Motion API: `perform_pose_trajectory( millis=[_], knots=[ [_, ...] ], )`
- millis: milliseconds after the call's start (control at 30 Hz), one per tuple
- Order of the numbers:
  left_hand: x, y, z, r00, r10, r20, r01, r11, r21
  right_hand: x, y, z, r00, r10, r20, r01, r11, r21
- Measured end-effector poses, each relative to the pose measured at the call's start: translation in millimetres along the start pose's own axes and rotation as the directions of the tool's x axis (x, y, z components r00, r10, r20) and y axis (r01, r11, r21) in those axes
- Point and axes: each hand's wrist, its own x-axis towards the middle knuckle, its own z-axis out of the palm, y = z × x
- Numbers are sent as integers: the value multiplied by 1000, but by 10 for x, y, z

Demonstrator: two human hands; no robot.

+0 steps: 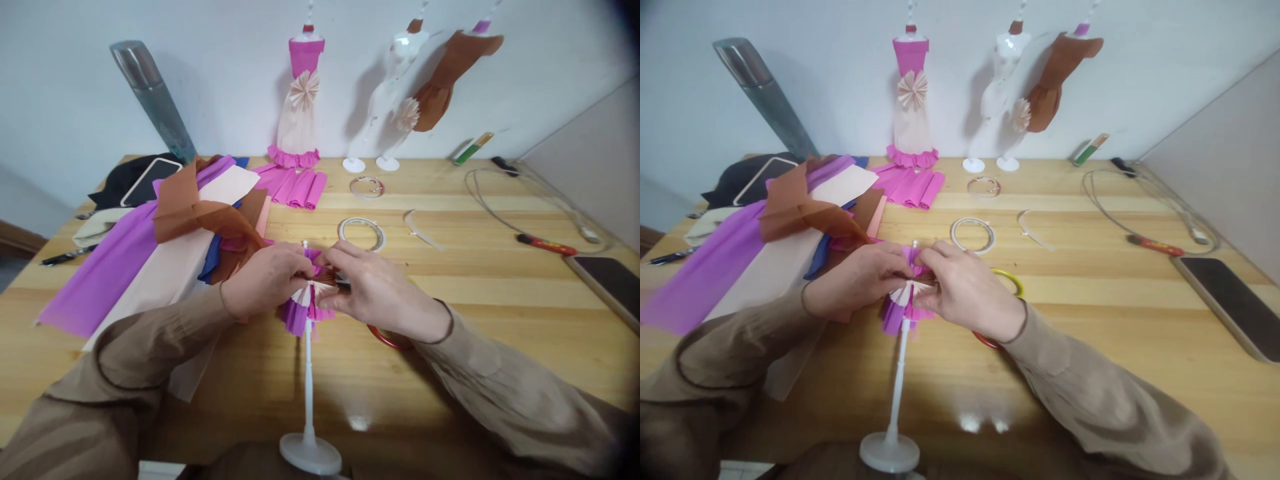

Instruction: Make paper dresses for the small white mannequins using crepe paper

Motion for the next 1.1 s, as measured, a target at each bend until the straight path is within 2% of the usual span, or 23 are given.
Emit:
perform_pose_trajectory(
  millis=[133, 267, 400, 467, 600, 733, 933, 1100],
  knots=[
    [-4, 6, -2, 1000, 7, -4, -7, 1000, 5, -12, 40, -40, 1000, -17, 11, 16, 996, 86],
    [-16, 25, -12, 1000, 14, -6, -14, 999, 41, 6, 141, -125, 999, 21, 26, -27, 959, 281],
    [-34, 59, 15, 999, -8, -44, 12, 995, 96, 55, 198, -62, 998, 56, 13, -57, 914, 401],
    [-40, 103, 48, 996, -33, -84, 44, 991, 125, 73, 206, 10, 998, 45, 46, -60, 897, 438],
    [-38, 243, 126, 978, -160, -134, 187, 954, 232, 89, 220, 116, 992, 56, 112, -105, 859, 501],
    [-27, 338, 184, 966, -207, -155, 247, 918, 310, 113, 256, 145, 992, 63, 108, -114, 806, 581],
    [-34, 342, 223, 966, -197, -166, 244, 905, 348, 148, 317, 216, 994, 110, 13, -96, 800, 593],
    [-44, 335, 197, 962, -199, -185, 245, 928, 281, 159, 327, 235, 997, 78, -7, -61, 830, 555]
  ],
)
